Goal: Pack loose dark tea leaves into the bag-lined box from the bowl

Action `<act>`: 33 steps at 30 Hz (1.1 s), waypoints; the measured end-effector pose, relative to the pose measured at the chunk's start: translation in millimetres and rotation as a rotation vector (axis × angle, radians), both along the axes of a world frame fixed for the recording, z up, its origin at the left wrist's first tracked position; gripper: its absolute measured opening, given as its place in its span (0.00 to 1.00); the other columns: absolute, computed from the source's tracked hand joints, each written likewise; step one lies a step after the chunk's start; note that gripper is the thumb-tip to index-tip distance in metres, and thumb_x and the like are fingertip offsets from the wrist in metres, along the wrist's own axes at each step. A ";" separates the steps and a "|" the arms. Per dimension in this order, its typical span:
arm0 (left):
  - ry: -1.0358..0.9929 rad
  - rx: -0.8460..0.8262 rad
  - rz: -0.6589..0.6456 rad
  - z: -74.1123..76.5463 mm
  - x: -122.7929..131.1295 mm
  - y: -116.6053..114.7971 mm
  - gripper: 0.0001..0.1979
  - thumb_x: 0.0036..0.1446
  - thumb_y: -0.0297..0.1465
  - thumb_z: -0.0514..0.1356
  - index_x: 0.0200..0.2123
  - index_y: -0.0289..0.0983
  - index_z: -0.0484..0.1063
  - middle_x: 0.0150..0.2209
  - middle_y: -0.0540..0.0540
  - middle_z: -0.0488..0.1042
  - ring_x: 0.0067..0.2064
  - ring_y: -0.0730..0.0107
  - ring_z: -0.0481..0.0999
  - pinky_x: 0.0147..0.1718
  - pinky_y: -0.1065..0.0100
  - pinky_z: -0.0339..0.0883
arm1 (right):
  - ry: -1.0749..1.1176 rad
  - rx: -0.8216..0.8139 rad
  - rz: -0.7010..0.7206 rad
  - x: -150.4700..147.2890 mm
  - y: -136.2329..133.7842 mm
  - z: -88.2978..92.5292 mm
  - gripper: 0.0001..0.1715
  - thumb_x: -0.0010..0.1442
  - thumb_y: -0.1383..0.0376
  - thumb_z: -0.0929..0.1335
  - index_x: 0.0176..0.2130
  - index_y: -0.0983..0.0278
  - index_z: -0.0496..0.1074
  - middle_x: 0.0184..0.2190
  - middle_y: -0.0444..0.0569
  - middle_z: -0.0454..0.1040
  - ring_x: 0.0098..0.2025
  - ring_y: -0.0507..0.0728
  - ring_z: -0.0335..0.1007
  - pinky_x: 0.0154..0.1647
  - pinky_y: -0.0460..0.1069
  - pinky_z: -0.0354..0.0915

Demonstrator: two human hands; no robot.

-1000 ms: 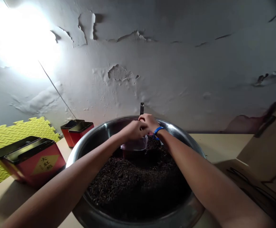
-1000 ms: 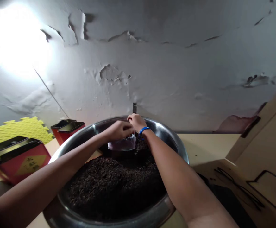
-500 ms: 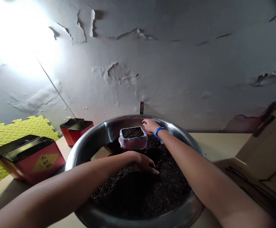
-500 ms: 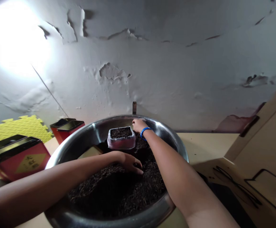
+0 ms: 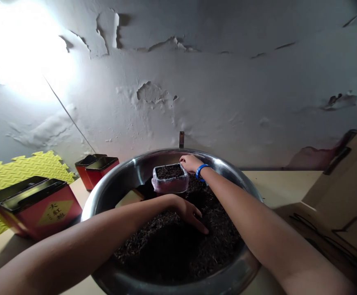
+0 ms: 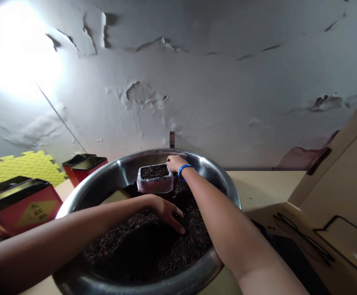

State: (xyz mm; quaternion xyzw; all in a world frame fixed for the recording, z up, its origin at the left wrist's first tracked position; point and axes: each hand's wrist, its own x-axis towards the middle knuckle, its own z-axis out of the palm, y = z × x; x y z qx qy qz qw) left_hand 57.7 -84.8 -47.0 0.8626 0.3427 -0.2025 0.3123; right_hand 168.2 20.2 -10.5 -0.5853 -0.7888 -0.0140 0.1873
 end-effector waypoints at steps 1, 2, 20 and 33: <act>0.013 0.001 -0.007 -0.2 0.3 -0.3 0.45 0.29 0.58 0.58 0.51 0.41 0.63 0.53 0.45 0.63 0.54 0.52 0.59 0.51 0.60 0.52 | 0.001 -0.011 -0.003 -0.2 -0.5 0.2 0.15 0.54 0.64 0.60 0.38 0.61 0.71 0.38 0.46 0.73 0.37 0.53 0.68 0.34 0.43 0.58; 0.020 0.003 -0.017 -0.7 0.3 -0.2 0.45 0.29 0.58 0.57 0.51 0.41 0.63 0.53 0.45 0.63 0.54 0.51 0.59 0.51 0.60 0.52 | 0.001 -0.020 -0.006 -0.5 -1.1 0.6 0.15 0.54 0.65 0.60 0.38 0.61 0.72 0.37 0.46 0.73 0.36 0.52 0.68 0.33 0.43 0.58; -0.179 0.024 -0.016 4.4 -13.0 13.8 0.27 0.41 0.54 0.55 0.37 0.41 0.72 0.32 0.52 0.73 0.32 0.70 0.69 0.32 0.71 0.60 | -0.021 -0.033 -0.024 -1.9 -7.6 4.9 0.15 0.53 0.64 0.59 0.36 0.61 0.72 0.35 0.47 0.73 0.30 0.51 0.67 0.27 0.43 0.55; -0.809 0.058 0.260 54.3 -43.3 45.3 0.22 0.47 0.46 0.55 0.39 0.36 0.69 0.28 0.49 0.70 0.25 0.76 0.65 0.23 0.74 0.57 | -0.053 -0.127 -0.011 -4.0 -12.5 11.5 0.12 0.52 0.65 0.61 0.36 0.61 0.72 0.35 0.46 0.73 0.34 0.52 0.67 0.31 0.43 0.56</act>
